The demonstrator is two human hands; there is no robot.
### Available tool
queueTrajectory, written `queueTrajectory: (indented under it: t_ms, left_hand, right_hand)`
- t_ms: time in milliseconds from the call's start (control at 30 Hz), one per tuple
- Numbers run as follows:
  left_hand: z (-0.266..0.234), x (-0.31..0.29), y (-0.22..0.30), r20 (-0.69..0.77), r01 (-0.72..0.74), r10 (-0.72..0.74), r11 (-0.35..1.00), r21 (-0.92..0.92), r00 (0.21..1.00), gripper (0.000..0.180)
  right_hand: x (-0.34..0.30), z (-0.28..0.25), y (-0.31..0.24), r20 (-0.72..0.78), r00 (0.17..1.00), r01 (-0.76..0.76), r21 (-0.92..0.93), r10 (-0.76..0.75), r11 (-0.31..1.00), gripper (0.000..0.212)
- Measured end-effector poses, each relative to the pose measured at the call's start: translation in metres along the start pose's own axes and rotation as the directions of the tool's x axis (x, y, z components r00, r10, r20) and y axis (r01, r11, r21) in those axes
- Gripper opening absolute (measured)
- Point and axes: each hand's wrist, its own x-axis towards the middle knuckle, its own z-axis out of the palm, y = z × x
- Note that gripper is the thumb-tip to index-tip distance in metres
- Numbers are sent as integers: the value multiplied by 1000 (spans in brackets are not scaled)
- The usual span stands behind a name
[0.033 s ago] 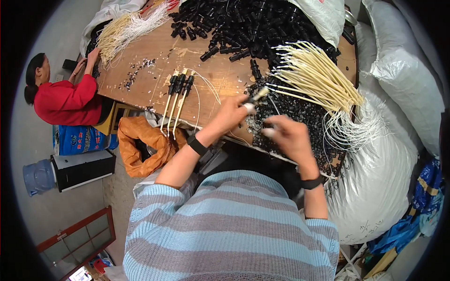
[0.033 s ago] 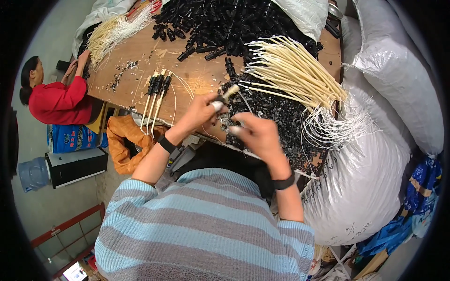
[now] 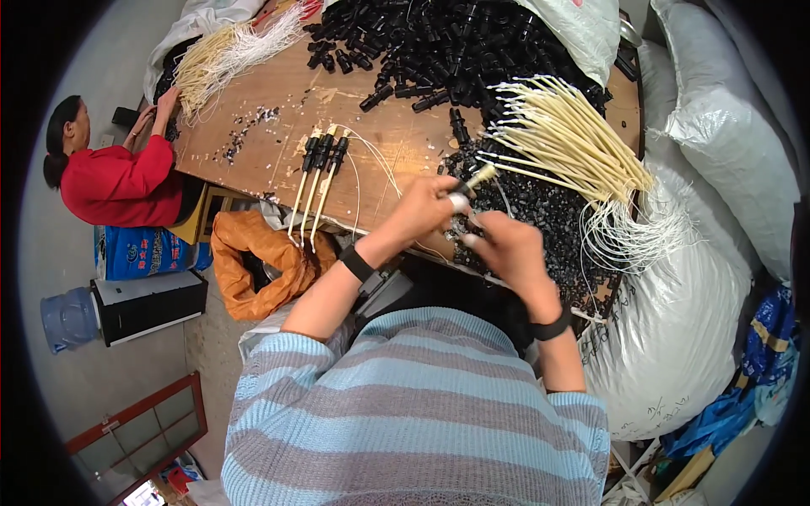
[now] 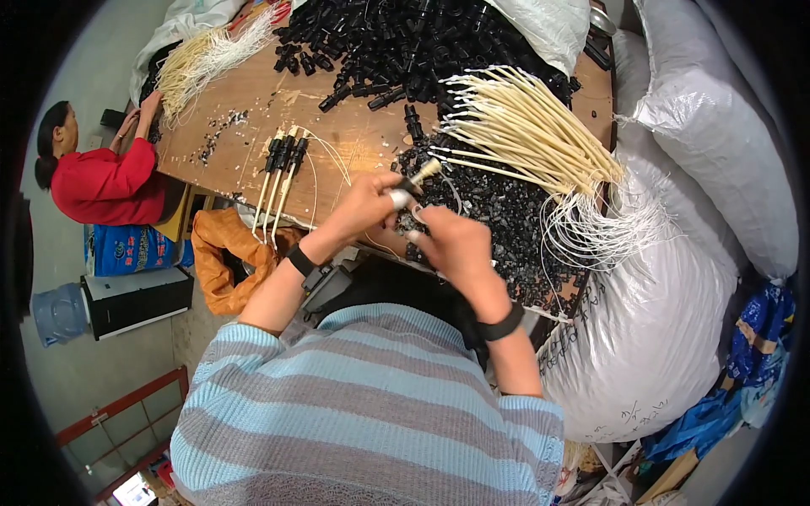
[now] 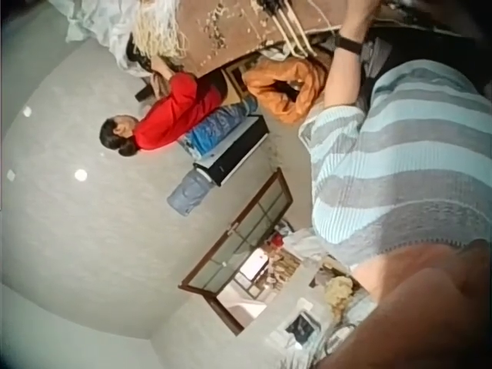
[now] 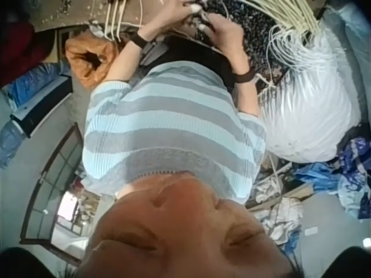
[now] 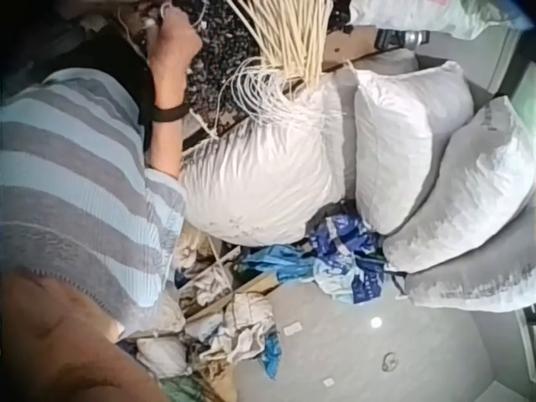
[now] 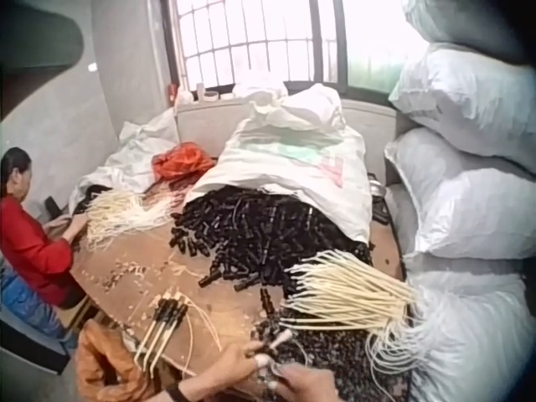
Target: The person gathers a bundle of tubes and places them into a bag. They then pick up tubes and black connectors one at a time, fitting the connectors onto the ends of the tubes by hand and setting the assembled pieces onto the table.
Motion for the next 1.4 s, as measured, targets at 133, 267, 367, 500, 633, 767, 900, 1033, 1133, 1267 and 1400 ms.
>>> queueTrajectory:
  t_ms: [133, 267, 367, 500, 633, 767, 900, 1033, 1133, 1267, 1400]
  left_hand:
    - [-3, 1, -12, -81, -275, 329, 881, 384, 941, 24]
    - [-9, -4, -12, -17, -257, 334, 755, 603, 942, 34]
    - [-12, -4, -16, 50, -334, 416, 647, 686, 908, 38]
    - [-9, -7, -9, 124, -373, 425, 574, 729, 897, 41]
    - [-5, -8, -11, 151, -411, 451, 561, 719, 880, 40]
    - [0, -7, -7, 220, -418, 381, 586, 694, 898, 42]
    - [0, -9, 6, 337, -411, 261, 740, 531, 905, 46]
    - [-1, -9, 0, 170, -551, 541, 694, 463, 824, 34]
    - [-1, -12, -3, 82, -590, 637, 649, 481, 767, 21]
    - [-3, -18, 0, 110, -743, 781, 525, 416, 614, 14]
    - [-4, -9, -7, 155, -701, 714, 579, 416, 682, 14]
  right_hand:
    - [-3, 13, -5, -36, 984, -177, -72, 175, 982, 12]
    - [-7, 17, 4, -110, 993, -70, -276, 41, 959, 12]
    - [-2, 15, 2, -222, 975, -59, -267, -1, 962, 12]
    - [-1, 16, 3, -241, 970, -80, -280, 10, 957, 10]
    - [-1, 18, 4, -211, 977, -52, -240, 0, 969, 8]
    - [-3, 19, 5, -164, 986, -44, -121, 23, 992, 13]
    - [-6, 14, 0, 23, 1000, -15, -14, 15, 1000, 19]
    - [-8, 17, 6, -47, 999, -19, -99, 15, 995, 16]
    - [-6, 18, 0, -62, 998, 19, -100, -25, 995, 16]
    - [-10, 21, -1, -158, 987, 16, 117, 3, 993, 15]
    - [-15, 28, 7, -76, 991, -102, 73, 108, 992, 10]
